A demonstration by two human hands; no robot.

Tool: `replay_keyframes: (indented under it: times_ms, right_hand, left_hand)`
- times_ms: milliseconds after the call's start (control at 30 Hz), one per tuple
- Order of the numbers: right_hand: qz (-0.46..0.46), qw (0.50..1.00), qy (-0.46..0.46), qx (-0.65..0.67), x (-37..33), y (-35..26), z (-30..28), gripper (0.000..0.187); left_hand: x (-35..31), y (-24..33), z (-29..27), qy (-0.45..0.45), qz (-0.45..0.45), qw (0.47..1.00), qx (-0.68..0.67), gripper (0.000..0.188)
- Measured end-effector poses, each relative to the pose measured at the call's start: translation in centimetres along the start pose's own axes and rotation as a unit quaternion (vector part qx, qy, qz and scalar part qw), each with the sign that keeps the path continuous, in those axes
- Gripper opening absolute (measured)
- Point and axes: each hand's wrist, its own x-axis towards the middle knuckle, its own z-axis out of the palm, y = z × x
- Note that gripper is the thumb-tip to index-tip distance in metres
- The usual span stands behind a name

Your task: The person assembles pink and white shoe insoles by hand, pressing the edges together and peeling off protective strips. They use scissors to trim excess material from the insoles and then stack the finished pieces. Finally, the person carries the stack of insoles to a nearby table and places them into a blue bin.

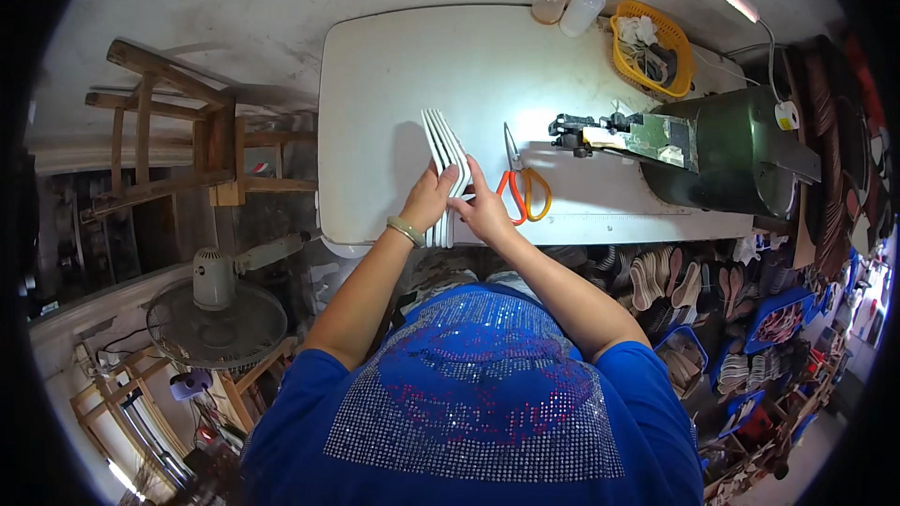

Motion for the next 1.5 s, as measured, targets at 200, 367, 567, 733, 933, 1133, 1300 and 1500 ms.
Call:
replay_keyframes:
  times_ms: [200, 367, 567, 733, 933, 1133, 1300, 1500]
  right_hand:
    - [0.029, 0.999, -0.017, 0.041, 0.4, 0.5, 0.3, 0.085]
    - [-0.091, 0.993, 0.002, -0.069, -2.9, -1.9, -0.2, 0.076]
    - [-0.354, 0.927, 0.069, -0.106, -6.3, -4.9, -4.2, 0.049]
    - [-0.240, 0.963, 0.122, 0.000, -8.6, -11.3, -8.6, 0.046]
    - [-0.264, 0.963, -0.007, -0.050, -10.5, -14.4, -8.5, 0.042]
    - [-0.414, 0.901, 0.100, -0.088, -11.1, -14.5, -7.7, 0.040]
    - [-0.433, 0.885, 0.133, -0.111, -11.6, -14.8, -8.2, 0.039]
    - [-0.459, 0.870, 0.129, -0.125, -11.8, -14.9, -9.0, 0.044]
  left_hand:
    - [-0.2, 1.4, -0.3, -0.038, -0.021, 0.999, -0.008, 0.058]
    - [-2.7, 3.0, -0.7, 0.010, 0.072, 0.993, -0.095, 0.062]
    - [-7.6, 4.0, -2.3, -0.086, 0.096, 0.941, -0.314, 0.056]
    - [-10.8, 7.9, -3.9, -0.149, 0.130, 0.964, -0.176, 0.070]
    - [-10.2, 10.3, -4.0, -0.084, 0.317, 0.945, 0.021, 0.065]
    - [-8.3, 12.0, -4.5, -0.054, 0.419, 0.906, -0.004, 0.051]
    - [-7.5, 12.4, -4.2, -0.055, 0.444, 0.894, -0.016, 0.044]
    - [-6.4, 12.6, -4.0, -0.038, 0.464, 0.884, 0.042, 0.053]
